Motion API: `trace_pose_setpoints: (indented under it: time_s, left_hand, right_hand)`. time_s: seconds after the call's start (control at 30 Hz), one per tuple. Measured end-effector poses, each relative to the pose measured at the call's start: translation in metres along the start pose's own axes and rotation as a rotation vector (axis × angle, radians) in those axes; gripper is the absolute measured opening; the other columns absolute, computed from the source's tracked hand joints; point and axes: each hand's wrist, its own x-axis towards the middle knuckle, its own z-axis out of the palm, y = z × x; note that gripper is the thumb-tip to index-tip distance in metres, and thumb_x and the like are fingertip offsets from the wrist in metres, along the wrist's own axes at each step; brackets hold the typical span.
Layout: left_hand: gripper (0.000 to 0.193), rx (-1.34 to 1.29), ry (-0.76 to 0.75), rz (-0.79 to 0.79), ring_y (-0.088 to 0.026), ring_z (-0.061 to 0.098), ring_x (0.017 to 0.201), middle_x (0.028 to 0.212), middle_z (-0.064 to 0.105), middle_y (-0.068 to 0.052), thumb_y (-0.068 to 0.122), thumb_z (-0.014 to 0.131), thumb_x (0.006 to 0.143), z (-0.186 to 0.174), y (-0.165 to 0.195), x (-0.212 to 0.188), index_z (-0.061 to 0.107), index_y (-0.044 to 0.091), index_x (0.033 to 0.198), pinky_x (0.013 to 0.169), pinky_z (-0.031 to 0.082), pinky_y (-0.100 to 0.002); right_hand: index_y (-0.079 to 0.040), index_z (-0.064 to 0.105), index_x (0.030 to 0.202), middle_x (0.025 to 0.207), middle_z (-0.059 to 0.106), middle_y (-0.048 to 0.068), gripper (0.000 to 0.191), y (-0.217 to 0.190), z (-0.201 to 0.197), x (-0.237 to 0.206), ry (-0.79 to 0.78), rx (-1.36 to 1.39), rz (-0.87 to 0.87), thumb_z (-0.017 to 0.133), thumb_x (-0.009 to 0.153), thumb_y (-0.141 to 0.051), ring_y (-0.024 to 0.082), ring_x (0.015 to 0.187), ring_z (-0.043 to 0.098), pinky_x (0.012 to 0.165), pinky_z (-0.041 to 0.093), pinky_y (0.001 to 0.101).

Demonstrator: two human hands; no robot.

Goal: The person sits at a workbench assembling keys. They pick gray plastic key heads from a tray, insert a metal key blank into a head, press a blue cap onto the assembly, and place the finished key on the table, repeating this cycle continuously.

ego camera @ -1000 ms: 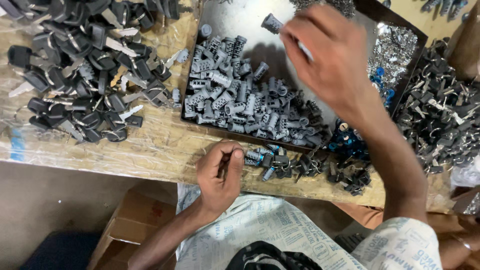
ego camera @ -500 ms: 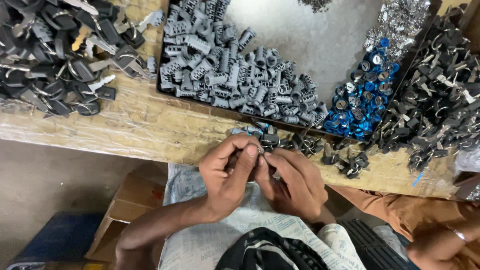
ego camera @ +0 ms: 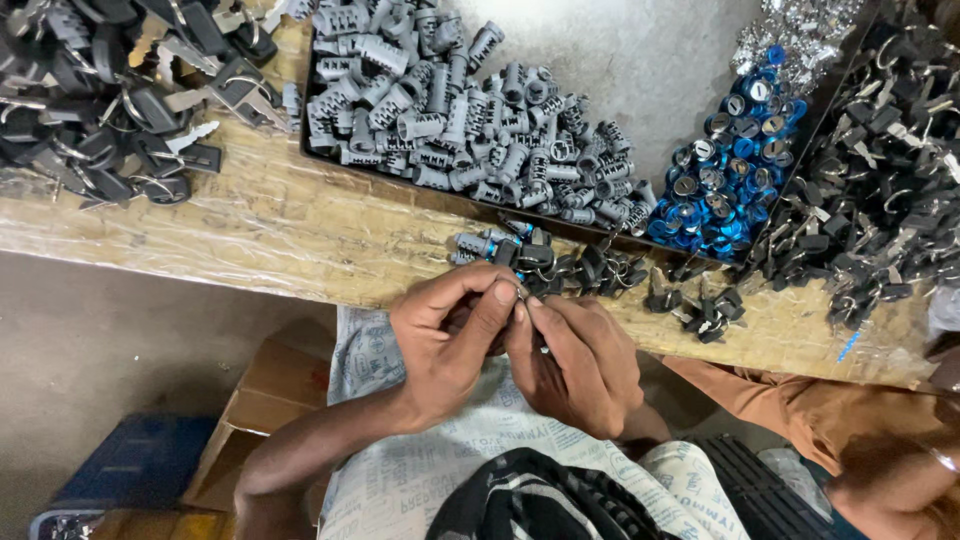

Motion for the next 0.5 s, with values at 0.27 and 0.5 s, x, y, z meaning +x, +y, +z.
trace_pose_setpoints:
  time_s: [0.27, 0.5]
  left_hand:
    - [0.005, 0.258, -0.047, 0.216, -0.005, 0.057, 0.067, 0.085, 0.069, -0.004, 0.000, 0.069, 0.101, -0.010, 0.010, 0.012, 0.071, -0.004, 0.103, 0.058, 0.043, -0.021]
    - [0.005, 0.509, -0.222, 0.210, -0.006, 0.053, 0.060, 0.075, 0.066, -0.004, -0.001, 0.071, 0.095, -0.027, 0.027, 0.028, 0.073, -0.002, 0.100, 0.052, 0.038, -0.024]
  right_hand:
    - [0.009, 0.068, 0.109, 0.093, 0.070, 0.020, 0.030, 0.008, -0.006, 0.004, -0.116, 0.060, 0.070, 0.079, 0.082, 0.014, 0.030, 0.078, 0.070, 0.066, 0.058, 0.0364]
    - [0.006, 0.071, 0.112, 0.094, 0.072, 0.019, 0.037, 0.023, -0.018, 0.023, -0.368, 0.198, 0.017, 0.073, 0.076, 0.015, 0.026, 0.075, 0.071, 0.063, 0.056, 0.0341]
